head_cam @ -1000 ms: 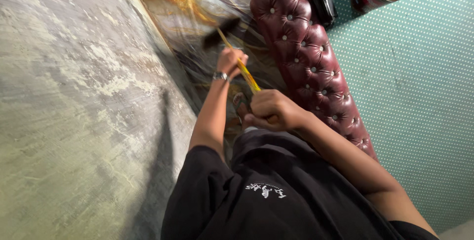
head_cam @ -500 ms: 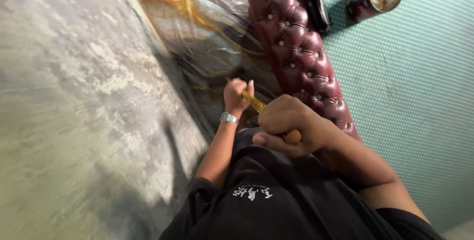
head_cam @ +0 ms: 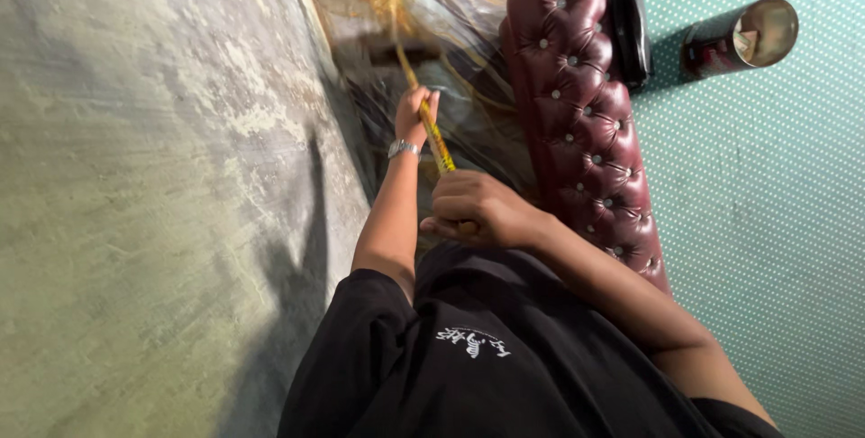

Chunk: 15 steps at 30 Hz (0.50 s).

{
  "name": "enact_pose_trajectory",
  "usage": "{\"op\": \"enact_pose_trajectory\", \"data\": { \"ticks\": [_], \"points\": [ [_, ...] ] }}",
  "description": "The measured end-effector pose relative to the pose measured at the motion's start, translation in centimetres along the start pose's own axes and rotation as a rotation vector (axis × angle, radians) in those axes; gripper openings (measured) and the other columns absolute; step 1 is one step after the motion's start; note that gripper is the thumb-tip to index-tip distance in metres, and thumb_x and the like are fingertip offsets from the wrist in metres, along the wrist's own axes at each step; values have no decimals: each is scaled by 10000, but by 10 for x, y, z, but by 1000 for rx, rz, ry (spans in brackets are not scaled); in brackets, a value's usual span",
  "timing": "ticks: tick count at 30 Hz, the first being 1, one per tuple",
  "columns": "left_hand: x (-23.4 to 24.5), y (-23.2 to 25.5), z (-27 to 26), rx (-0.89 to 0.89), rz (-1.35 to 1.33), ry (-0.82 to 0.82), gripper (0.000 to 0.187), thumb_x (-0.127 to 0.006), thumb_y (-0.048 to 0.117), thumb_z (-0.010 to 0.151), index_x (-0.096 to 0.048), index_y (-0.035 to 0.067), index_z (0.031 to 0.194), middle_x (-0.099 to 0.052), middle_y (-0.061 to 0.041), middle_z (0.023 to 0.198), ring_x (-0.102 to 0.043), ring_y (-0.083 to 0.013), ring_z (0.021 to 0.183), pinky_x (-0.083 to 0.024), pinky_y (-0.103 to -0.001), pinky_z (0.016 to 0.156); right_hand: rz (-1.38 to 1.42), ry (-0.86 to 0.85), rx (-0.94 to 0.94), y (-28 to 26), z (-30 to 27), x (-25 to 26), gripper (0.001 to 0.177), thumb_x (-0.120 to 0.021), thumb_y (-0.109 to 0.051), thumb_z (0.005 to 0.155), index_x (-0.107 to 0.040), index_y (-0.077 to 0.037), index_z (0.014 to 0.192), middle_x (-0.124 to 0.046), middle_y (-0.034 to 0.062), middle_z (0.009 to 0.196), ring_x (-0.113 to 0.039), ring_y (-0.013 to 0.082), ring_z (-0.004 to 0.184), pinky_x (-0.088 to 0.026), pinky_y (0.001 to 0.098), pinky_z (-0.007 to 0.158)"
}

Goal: The person sweeps the floor under a bed using a broom and then picks up a cloth from the floor by hand.

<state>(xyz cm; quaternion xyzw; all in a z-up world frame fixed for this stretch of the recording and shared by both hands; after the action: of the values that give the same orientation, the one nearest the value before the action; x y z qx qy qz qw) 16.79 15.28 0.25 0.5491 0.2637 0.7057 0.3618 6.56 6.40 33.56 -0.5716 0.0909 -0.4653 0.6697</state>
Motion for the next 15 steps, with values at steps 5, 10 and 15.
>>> {"op": "enact_pose_trajectory", "data": {
  "ticks": [5,10,15],
  "points": [
    [17,50,21,175,-327,5,338,-670,290,856,-522,23,710,-580,-116,668,-584,-293,616,-449,-378,578,54,30,39,-24,5,45,296,-708,-126,865,-474,-47,701,-506,40,659,-528,247,657,-409,376,621],
    [47,119,-11,-32,-136,7,363,-650,264,907,-478,54,666,-536,-117,687,-543,-313,668,-429,-406,618,483,71,267,-36,14,102,313,-661,-181,869,-472,-80,642,-505,30,561,-532,179,480,-409,302,466],
    [44,104,-43,160,63,108,463,-676,259,853,-422,70,515,-478,-106,490,-500,-325,513,-390,-440,535,675,-33,51,26,31,113,384,-575,-197,933,-435,-58,604,-438,50,547,-456,200,484,-362,328,499]
  ]
}}
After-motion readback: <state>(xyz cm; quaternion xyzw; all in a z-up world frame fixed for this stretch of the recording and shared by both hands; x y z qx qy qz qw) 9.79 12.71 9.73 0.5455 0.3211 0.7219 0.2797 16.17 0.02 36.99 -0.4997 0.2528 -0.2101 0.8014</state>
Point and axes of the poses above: each hand's wrist, its own z-axis towards the middle knuckle, its own x-axis out of the back of the hand, y = z × x, the point moved 6 cm from there along z, towards the middle knuckle
